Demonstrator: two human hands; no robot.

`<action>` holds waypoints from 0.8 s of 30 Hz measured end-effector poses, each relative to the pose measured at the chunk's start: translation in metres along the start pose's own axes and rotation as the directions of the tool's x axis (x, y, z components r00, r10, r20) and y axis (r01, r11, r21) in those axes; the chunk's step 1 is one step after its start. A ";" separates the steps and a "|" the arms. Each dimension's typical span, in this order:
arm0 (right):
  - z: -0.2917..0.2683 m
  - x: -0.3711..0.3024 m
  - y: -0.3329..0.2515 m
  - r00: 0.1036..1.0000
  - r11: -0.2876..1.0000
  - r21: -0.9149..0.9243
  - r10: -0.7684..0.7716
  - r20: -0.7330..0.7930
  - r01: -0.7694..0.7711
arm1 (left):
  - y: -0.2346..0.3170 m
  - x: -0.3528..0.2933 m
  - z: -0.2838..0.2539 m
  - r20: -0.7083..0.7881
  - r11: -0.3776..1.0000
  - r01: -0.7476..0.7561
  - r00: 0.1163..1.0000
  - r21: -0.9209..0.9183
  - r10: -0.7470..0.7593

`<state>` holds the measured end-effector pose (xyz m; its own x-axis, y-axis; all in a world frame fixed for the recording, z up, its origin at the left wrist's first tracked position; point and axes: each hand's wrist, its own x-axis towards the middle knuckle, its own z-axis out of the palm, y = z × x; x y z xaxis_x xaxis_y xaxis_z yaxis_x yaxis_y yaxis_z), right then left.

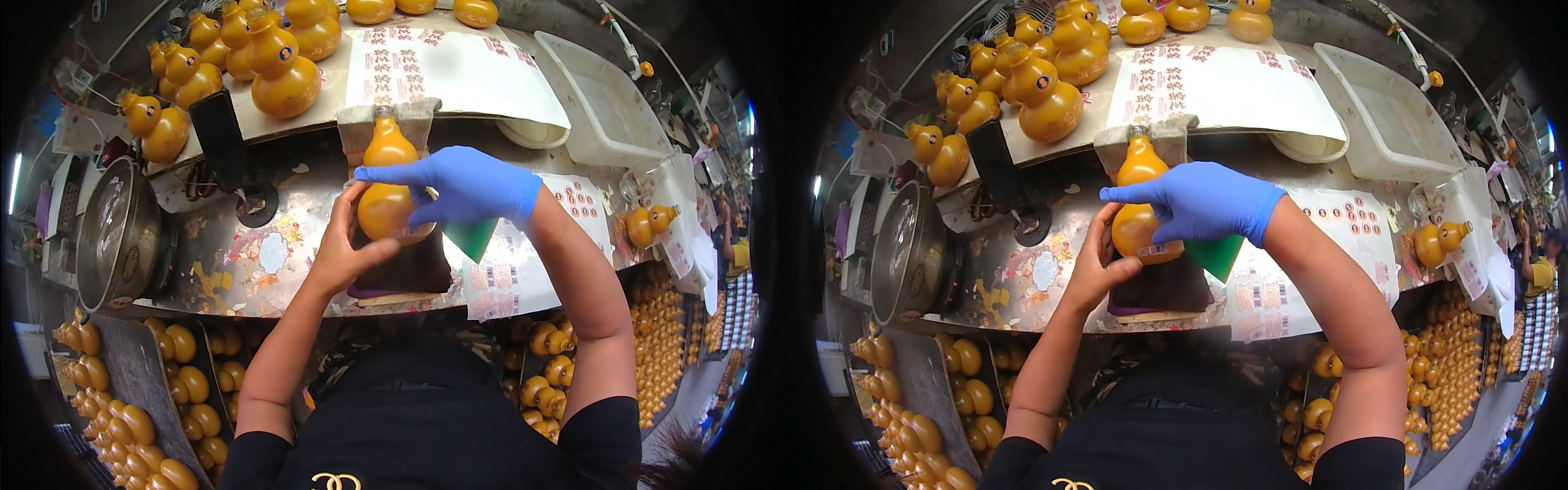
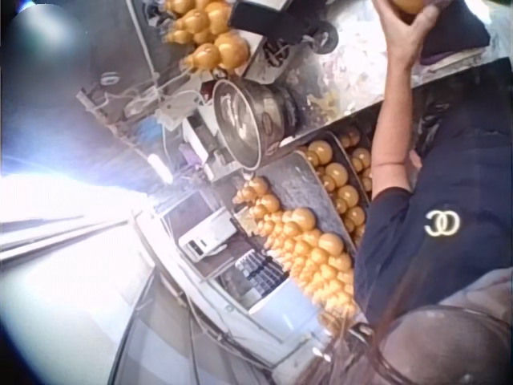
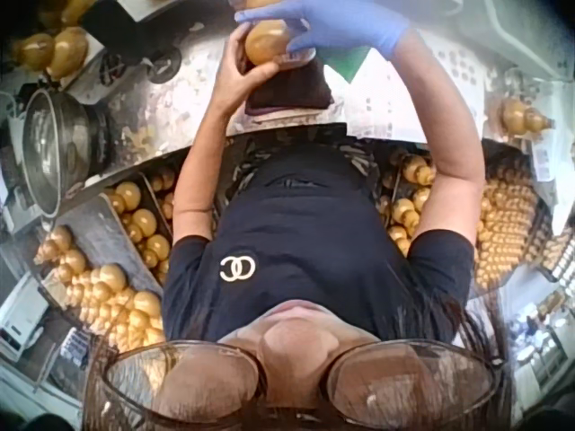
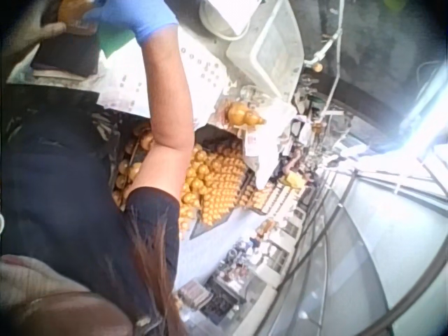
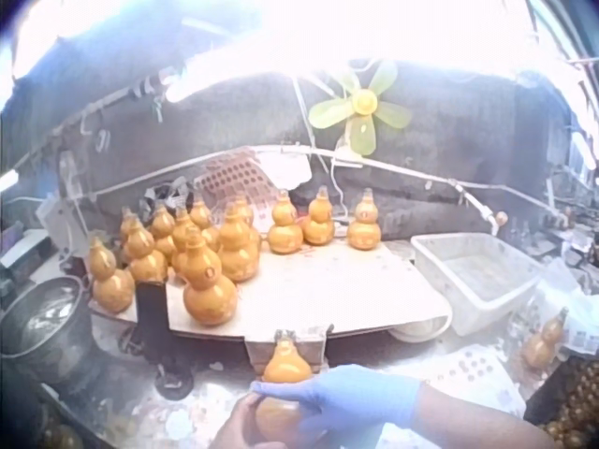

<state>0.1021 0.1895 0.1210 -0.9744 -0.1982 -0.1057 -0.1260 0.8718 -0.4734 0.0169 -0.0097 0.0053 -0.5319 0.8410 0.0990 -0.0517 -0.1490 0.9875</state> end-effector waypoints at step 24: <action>0.088 -0.032 0.013 0.834 0.532 0.825 0.531 -0.148 -0.193 | 0.013 0.007 0.004 -0.010 0.987 0.129 0.991 -0.096 -0.130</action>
<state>0.1483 0.1675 0.0409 -0.9074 0.3638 -0.2107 0.2743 0.1325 -0.9525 0.0158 -0.0042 0.0197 -0.5294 0.8478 -0.0319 -0.2007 -0.0886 0.9756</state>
